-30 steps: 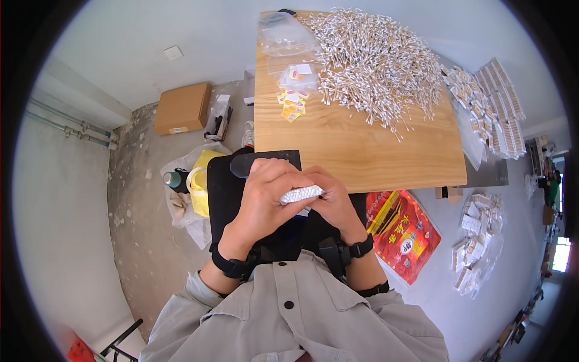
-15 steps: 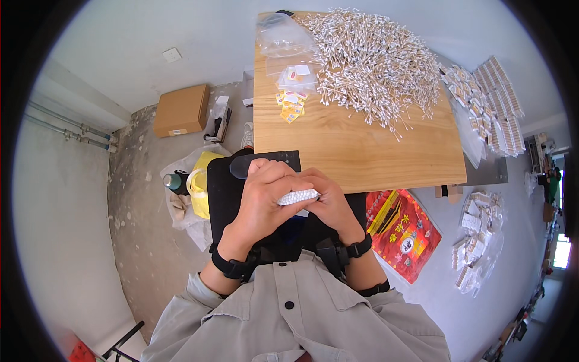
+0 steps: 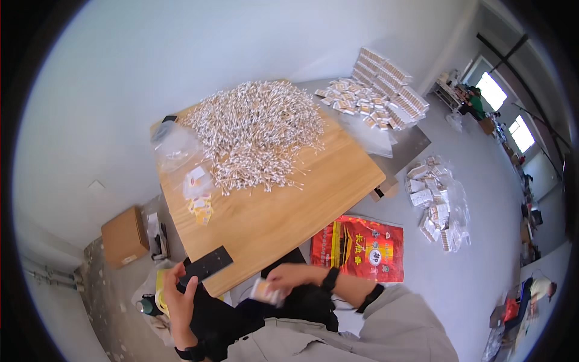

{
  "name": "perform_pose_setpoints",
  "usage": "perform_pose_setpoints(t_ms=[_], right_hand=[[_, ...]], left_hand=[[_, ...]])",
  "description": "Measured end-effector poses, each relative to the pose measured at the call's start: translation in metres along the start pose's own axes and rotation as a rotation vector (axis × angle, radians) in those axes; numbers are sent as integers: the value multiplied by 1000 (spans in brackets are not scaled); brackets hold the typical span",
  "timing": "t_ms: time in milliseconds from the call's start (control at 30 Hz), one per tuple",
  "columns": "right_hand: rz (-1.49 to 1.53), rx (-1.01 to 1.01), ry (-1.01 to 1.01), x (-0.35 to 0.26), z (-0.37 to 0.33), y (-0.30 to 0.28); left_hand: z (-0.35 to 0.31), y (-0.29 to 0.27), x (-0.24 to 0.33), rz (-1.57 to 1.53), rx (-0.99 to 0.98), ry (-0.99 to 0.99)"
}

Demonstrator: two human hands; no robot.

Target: The person sits at a table and packs cotton swabs into small plastic sleeves. They pick up a sleeve, align a bundle of swabs, insert them into the sleeve, and seal it. This process is repeated multiple times.

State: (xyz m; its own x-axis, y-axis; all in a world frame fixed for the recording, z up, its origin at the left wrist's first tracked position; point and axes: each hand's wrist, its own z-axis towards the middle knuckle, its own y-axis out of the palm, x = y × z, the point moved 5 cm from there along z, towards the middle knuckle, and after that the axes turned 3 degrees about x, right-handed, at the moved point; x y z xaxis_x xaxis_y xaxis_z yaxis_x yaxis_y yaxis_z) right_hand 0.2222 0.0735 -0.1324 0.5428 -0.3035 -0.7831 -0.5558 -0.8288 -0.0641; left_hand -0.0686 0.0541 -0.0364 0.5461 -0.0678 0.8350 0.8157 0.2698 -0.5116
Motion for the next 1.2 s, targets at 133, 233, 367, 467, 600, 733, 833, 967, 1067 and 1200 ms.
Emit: perform_pose_setpoints(t_ms=[133, 233, 367, 467, 600, 733, 833, 967, 1067, 1200], right_hand=[[447, 645, -508, 1, -94, -174], [631, 1535, -571, 20, -187, -264], [277, 1412, -361, 83, -171, -270], [643, 1028, -290, 69, -100, -173], [476, 844, -39, 87, -43, -97], [292, 733, -83, 78, -8, -58], [186, 734, -124, 69, 8, -56], [346, 749, -10, 73, 4, -58], [331, 729, 39, 71, 4, -49], [287, 739, 75, 67, 2, -54]], left_hand=[[-8, 10, -11, -96, -23, -53], [-12, 27, -7, -169, -89, -95], [-9, 30, -7, -120, -152, -40], [-11, 14, -24, -72, -121, -76], [-12, -6, -63, -84, -58, -183], [-43, -56, -151, 88, 62, -305], [-120, -90, -254, 275, 110, -443], [-280, -68, -390, 461, -99, -778], [-415, -26, -424, 496, -605, -1030], [-482, 47, -410, 489, -783, -902]])
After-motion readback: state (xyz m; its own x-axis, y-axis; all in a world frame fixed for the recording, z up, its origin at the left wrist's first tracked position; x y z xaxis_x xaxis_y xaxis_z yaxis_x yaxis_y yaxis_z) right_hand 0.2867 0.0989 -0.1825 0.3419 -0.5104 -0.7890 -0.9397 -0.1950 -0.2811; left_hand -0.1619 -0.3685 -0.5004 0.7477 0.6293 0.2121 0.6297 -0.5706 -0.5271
